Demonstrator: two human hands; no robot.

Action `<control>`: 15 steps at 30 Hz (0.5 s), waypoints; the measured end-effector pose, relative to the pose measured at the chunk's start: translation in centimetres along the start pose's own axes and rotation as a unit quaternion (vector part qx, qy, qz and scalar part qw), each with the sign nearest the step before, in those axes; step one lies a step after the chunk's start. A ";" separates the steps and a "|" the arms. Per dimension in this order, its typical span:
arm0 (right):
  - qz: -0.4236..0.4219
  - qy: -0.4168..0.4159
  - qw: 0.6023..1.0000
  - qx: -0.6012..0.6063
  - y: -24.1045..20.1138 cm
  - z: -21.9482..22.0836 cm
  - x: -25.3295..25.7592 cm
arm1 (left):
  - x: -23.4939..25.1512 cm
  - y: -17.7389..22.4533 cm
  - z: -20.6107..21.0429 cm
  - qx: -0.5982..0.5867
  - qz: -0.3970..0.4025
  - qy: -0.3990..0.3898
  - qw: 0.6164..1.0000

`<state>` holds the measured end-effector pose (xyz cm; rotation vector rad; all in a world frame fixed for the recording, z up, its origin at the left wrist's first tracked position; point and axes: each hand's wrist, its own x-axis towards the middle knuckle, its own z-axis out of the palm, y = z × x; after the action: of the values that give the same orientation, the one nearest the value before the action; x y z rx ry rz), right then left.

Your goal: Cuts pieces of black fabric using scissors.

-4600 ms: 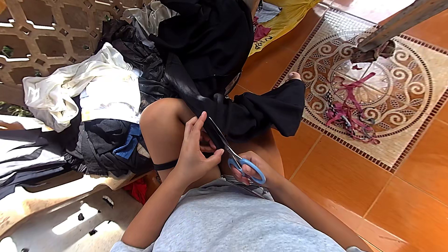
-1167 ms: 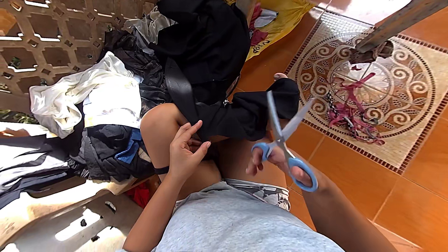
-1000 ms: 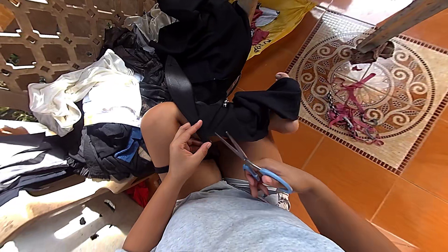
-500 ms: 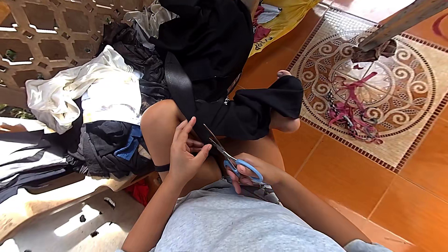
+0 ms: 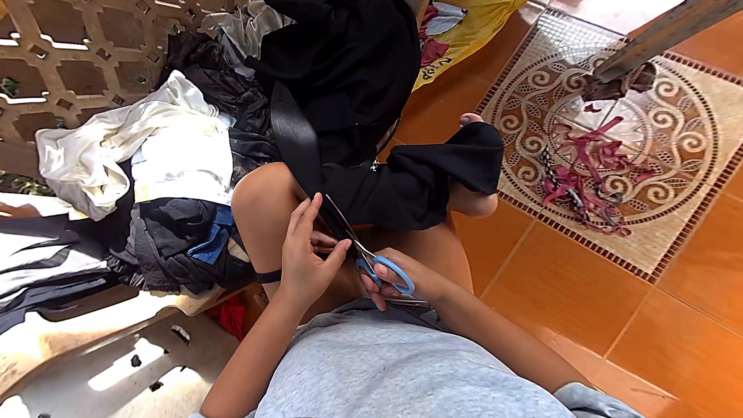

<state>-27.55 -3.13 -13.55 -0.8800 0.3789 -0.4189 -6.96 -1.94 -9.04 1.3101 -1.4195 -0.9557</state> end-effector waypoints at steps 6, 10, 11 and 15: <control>-0.008 0.016 1.000 0.010 0.2 0.3 -0.2 | -0.1 0.1 -0.1 -0.005 -0.003 0.000 1.000; -0.005 0.029 1.000 0.003 0.2 0.3 -0.3 | -0.1 0.1 -0.2 -0.014 -0.007 -0.002 1.000; -0.005 0.029 1.000 0.006 0.3 0.3 -0.3 | -0.2 0.1 -0.1 -0.015 -0.006 -0.002 1.000; -0.017 0.015 0.999 0.022 0.3 0.3 -0.1 | -0.2 0.1 0.0 -0.020 -0.003 -0.002 1.000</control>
<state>-27.47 -2.69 -13.65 -0.8385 0.3812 -0.4711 -6.96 -1.71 -8.93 1.2840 -1.3927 -0.9854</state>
